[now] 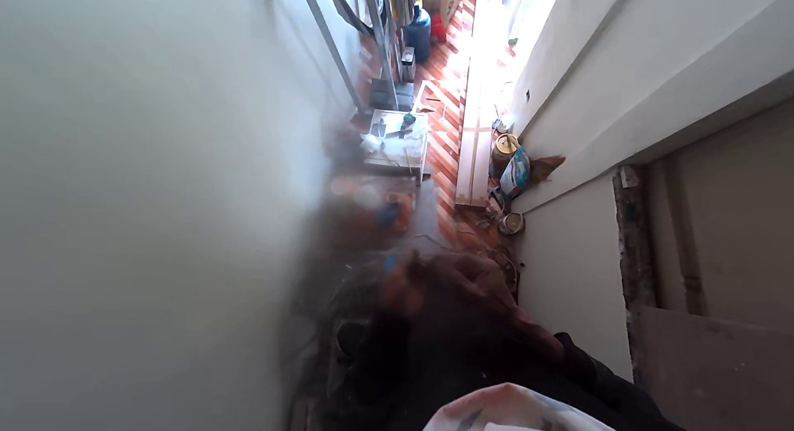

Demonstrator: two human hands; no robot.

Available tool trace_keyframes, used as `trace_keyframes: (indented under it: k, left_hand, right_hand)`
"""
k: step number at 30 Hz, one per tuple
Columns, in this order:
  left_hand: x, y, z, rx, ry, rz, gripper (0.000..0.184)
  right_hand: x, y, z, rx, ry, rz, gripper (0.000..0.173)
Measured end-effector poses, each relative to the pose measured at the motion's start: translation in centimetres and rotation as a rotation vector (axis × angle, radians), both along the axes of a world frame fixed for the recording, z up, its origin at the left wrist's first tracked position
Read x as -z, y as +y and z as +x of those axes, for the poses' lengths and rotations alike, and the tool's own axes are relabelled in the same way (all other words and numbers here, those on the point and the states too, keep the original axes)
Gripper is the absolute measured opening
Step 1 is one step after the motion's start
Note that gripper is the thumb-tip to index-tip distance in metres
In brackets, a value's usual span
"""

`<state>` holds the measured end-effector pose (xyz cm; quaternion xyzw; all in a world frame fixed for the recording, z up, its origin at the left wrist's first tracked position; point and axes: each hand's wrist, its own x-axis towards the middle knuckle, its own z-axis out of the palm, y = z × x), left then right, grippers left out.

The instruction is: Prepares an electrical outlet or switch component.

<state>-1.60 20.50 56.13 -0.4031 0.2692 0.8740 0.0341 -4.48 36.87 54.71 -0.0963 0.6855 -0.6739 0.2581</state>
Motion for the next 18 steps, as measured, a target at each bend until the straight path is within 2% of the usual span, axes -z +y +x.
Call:
trace_keyframes:
  k: [2,5,18]
  left_hand:
    - [-0.1,0.1,0.0,-0.015,-0.007,0.031,0.031]
    - [-0.4,0.3,0.1,-0.041,-0.027,0.054,0.03]
    - [-0.4,0.3,0.4,-0.03,0.073,0.148,0.036]
  right_hand:
    - [0.0,-0.3,0.3,0.01,0.149,0.105,0.023]
    - [-0.1,-0.6,0.5,0.011,0.243,0.194,0.025]
    - [-0.4,-1.2,0.8,0.017,0.541,0.292,0.024]
